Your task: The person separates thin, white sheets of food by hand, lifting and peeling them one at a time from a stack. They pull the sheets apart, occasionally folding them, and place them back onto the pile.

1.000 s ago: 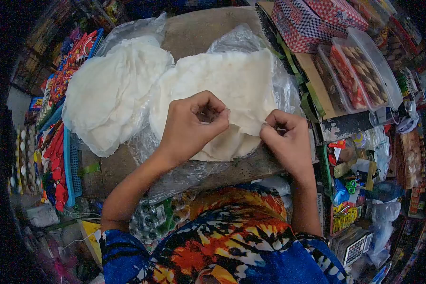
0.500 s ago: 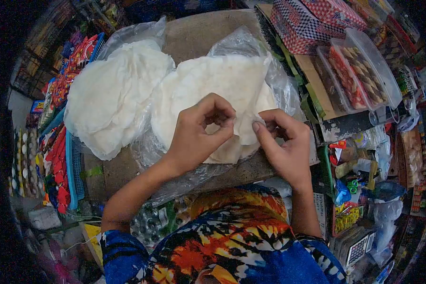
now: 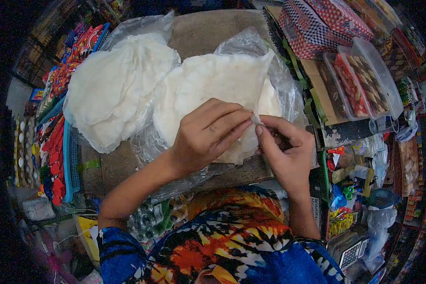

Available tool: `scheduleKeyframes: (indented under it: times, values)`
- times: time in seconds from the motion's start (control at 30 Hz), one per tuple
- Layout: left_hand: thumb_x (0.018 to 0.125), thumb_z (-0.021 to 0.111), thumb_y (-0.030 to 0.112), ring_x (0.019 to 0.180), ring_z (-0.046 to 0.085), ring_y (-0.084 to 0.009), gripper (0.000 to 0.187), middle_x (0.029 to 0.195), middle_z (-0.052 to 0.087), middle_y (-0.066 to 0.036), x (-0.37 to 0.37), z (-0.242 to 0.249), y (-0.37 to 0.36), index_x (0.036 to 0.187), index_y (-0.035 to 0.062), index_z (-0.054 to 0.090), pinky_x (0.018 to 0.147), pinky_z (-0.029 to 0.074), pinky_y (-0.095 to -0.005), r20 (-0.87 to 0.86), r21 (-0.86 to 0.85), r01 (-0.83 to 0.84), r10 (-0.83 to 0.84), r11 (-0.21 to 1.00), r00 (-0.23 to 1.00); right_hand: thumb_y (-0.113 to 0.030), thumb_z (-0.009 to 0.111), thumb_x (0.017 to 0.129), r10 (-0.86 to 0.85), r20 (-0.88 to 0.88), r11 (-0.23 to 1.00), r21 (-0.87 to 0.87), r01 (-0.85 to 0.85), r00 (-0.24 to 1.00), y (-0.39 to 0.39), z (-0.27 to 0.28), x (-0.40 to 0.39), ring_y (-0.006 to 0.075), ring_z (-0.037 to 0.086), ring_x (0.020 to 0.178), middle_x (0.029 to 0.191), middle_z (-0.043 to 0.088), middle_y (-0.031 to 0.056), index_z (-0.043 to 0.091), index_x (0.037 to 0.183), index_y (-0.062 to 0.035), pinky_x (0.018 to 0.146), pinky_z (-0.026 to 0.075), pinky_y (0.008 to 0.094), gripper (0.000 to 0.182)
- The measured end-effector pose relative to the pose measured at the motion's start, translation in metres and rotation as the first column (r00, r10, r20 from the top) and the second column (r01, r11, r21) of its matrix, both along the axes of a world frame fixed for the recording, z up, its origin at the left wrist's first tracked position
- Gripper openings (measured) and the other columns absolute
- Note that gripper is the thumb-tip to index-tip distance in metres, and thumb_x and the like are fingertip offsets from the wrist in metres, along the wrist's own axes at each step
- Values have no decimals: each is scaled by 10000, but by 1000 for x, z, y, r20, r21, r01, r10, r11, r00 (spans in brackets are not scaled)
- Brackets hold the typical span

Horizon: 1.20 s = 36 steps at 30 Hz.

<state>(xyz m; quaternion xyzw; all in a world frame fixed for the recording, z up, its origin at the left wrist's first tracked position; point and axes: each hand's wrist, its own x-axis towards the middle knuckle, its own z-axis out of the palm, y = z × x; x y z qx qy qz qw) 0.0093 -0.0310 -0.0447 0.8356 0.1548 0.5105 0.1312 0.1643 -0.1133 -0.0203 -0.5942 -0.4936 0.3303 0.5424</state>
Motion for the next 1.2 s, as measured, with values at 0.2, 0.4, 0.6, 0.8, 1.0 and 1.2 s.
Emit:
scheduleKeyframes:
  times: [0.2, 0.4, 0.6, 0.8, 1.0, 1.2]
  values:
    - [692, 739, 55, 726, 625, -248, 256, 897, 642, -109, 0, 3, -3, 923, -1, 645, 603, 520, -325, -39, 67, -42, 45, 997, 998, 4, 621, 829, 9, 115, 999, 50, -15, 993, -1, -1, -4, 88, 605, 596, 739, 660, 67, 658, 964, 55, 563, 470, 221, 149]
    - [687, 721, 62, 723, 626, -247, 238, 885, 642, -105, -2, 3, -4, 898, -10, 638, 589, 516, -322, -65, 81, -47, 52, 996, 997, 55, 603, 795, 8, 423, 979, 181, -93, 906, 2, 1, -7, 177, 628, 605, 725, 636, 147, 635, 929, 72, 583, 476, 262, 139]
    - [692, 709, 41, 705, 616, -239, 212, 861, 632, -101, -8, 9, 2, 881, -10, 626, 583, 504, -318, -111, 8, 1, 0, 1000, 994, 57, 602, 796, 29, 386, 984, 154, -95, 922, 5, -3, -8, 160, 617, 597, 696, 619, 132, 632, 909, 75, 576, 469, 261, 119]
    - [724, 693, 19, 703, 617, -226, 153, 832, 624, -96, -10, 10, 7, 862, 0, 630, 613, 507, -301, -46, -196, 48, -58, 980, 997, 41, 605, 808, 48, 280, 992, 95, -78, 959, 5, -5, -8, 103, 604, 602, 721, 642, 85, 646, 934, 69, 566, 464, 233, 135]
    - [788, 678, 17, 771, 639, -172, 106, 869, 641, -94, -7, 10, 3, 879, -27, 646, 698, 521, -280, 175, -573, 245, -175, 782, 969, 22, 607, 818, 35, 31, 998, 46, -37, 999, 5, -1, -6, 87, 605, 586, 759, 658, 76, 656, 961, 62, 552, 474, 216, 156]
    - [764, 690, 12, 780, 643, -231, 147, 886, 641, -112, -7, 6, 6, 903, -12, 651, 687, 520, -305, 24, -258, 129, -127, 957, 992, 42, 601, 804, 40, 287, 991, 109, -74, 957, 6, 0, -4, 119, 609, 594, 718, 637, 99, 647, 918, 63, 565, 470, 238, 125]
